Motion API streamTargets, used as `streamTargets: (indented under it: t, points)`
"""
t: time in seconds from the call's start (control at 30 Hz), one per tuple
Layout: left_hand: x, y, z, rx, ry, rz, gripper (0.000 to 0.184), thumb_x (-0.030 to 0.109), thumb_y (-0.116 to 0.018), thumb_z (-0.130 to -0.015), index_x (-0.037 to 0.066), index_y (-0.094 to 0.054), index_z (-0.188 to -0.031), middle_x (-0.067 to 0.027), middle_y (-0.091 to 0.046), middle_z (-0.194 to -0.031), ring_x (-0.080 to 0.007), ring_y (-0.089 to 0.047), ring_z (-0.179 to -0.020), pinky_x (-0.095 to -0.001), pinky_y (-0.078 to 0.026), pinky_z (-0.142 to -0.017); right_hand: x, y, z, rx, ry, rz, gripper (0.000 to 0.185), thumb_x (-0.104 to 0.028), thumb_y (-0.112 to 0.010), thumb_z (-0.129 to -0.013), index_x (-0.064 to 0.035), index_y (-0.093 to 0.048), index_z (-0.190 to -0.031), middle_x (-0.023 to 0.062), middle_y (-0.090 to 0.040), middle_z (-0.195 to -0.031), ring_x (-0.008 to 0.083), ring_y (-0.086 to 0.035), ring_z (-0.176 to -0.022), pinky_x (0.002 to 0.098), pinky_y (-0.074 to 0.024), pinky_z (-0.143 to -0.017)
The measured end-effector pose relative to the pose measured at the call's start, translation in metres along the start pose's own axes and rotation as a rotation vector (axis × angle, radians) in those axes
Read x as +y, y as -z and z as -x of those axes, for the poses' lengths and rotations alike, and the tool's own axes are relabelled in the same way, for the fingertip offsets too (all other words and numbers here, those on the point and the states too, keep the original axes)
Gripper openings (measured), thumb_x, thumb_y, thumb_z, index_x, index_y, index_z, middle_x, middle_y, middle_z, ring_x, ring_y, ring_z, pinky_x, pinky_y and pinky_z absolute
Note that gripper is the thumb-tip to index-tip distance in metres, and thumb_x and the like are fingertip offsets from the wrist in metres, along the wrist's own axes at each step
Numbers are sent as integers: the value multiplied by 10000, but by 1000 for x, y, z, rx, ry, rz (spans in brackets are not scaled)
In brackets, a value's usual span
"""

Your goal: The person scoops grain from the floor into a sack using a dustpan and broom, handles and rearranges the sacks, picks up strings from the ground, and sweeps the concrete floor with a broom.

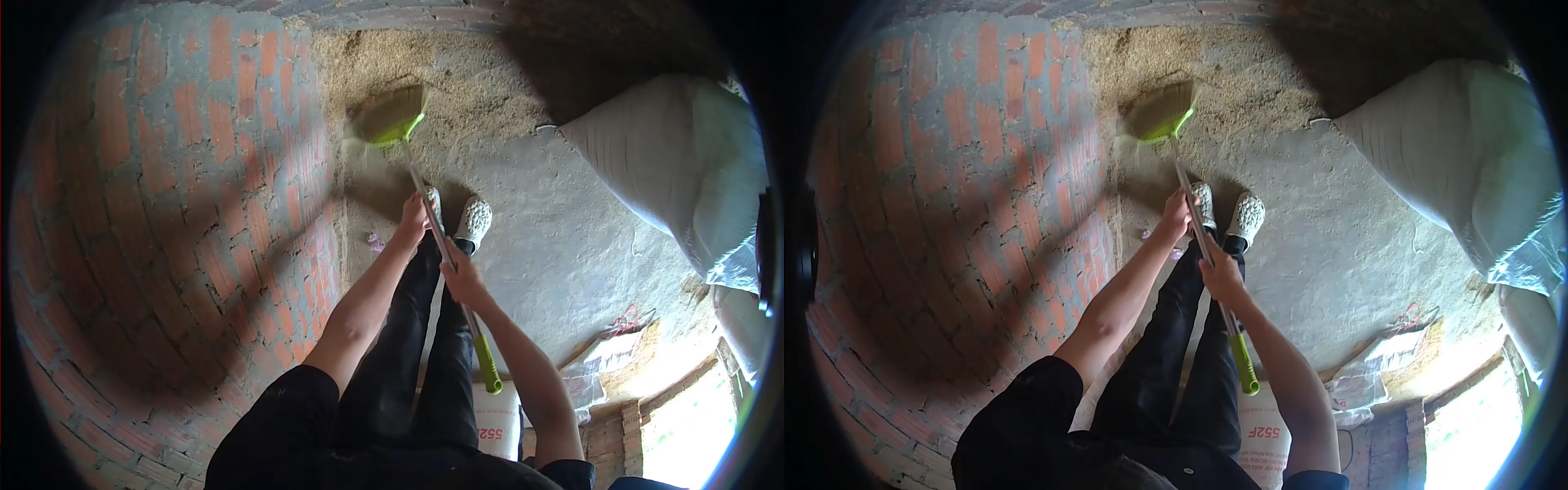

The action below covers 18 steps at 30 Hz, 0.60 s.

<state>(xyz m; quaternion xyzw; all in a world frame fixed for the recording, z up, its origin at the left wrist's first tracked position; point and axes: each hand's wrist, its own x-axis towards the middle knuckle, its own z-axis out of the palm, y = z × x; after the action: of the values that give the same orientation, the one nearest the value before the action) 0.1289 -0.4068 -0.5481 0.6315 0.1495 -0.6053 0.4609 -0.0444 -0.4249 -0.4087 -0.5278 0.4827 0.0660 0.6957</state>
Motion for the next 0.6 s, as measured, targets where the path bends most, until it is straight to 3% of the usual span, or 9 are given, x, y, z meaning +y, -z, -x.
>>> streamTargets:
  t: [0.03, 0.1, 0.23, 0.3, 0.33, 0.43, 0.5, 0.53, 0.6]
  points:
    - [1, -11, -10, 29, -17, -11, 272, 278, -356, -965, 123, -506, -800, -27, -552, -616, -78, -379, -377, -243, -296, -339, -1, 2, -2, 85, 19, -30, 575, -121, -522, -863, -144, -336, -1407, 74, -499, -534, 139, -485, -391, 324, -440, -430]
    - [-3, -22, -12, 64, -38, -21, 270, 277, -358, -964, 123, -506, -799, -24, -557, -617, -80, -391, -382, -242, -303, -344, -7, 14, 6, 70, -7, 14, 581, -153, -529, -860, -150, -328, -1405, 226, -611, -778, 300, -610, -667, 398, -475, -667]
    - [6, -37, 29, -48, -59, -115, 269, 312, -404, -968, 108, -520, -837, -16, -559, -608, -95, -471, -447, -243, -355, -395, -35, 14, 48, 34, -186, -1, 595, -148, -518, -869, -162, -296, -1421, 228, -595, -758, 302, -584, -620, 389, -462, -641]
    - [8, -43, 58, -94, -126, -207, 267, 321, -420, -969, 93, -533, -887, -10, -557, -604, -100, -505, -486, -237, -387, -434, -50, 10, 76, 96, -179, -20, 581, -128, -500, -878, -155, -304, -1423, 142, -570, -696, 188, -547, -599, 357, -470, -629]
    - [4, -40, 69, -94, -129, -206, 267, 321, -420, -969, 93, -533, -887, -10, -557, -604, -100, -505, -486, -237, -387, -434, -42, 2, 87, 95, -177, -19, 581, -128, -500, -878, -155, -304, -1423, 142, -570, -696, 188, -547, -599, 357, -470, -629]
    - [-1, -21, 94, -9, -163, -192, 273, 314, -415, -973, 75, -537, -925, -25, -571, -638, -110, -542, -523, -245, -421, -466, -34, -13, 93, 236, 151, 19, 594, -131, -505, -871, -165, -296, -1426, 164, -588, -752, 221, -587, -663, 364, -474, -684]
    - [-6, 1, 98, 229, -223, -78, 283, 300, -403, -977, 57, -535, -914, -46, -571, -668, -129, -566, -549, -269, -463, -502, -48, -12, 90, -6, 0, -39, 603, -128, -513, -856, -129, -291, -1417, 286, -606, -841, 402, -632, -787, 409, -480, -685]
    - [-3, 13, 94, 227, -222, -84, 283, 300, -403, -977, 57, -535, -914, -46, -571, -668, -129, -566, -549, -269, -463, -502, -53, -11, 78, -100, -113, -18, 594, -120, -518, -847, -115, -310, -1404, 291, -605, -858, 419, -617, -810, 417, -486, -707]
    - [5, 36, 76, 258, -29, -127, 295, 366, -411, -970, 102, -538, -939, -56, -591, -640, -60, -427, -420, -218, -311, -378, -48, -15, 45, -139, -145, -5, 579, -126, -519, -852, -124, -327, -1398, 273, -617, -879, 367, -636, -822, 404, -489, -721]
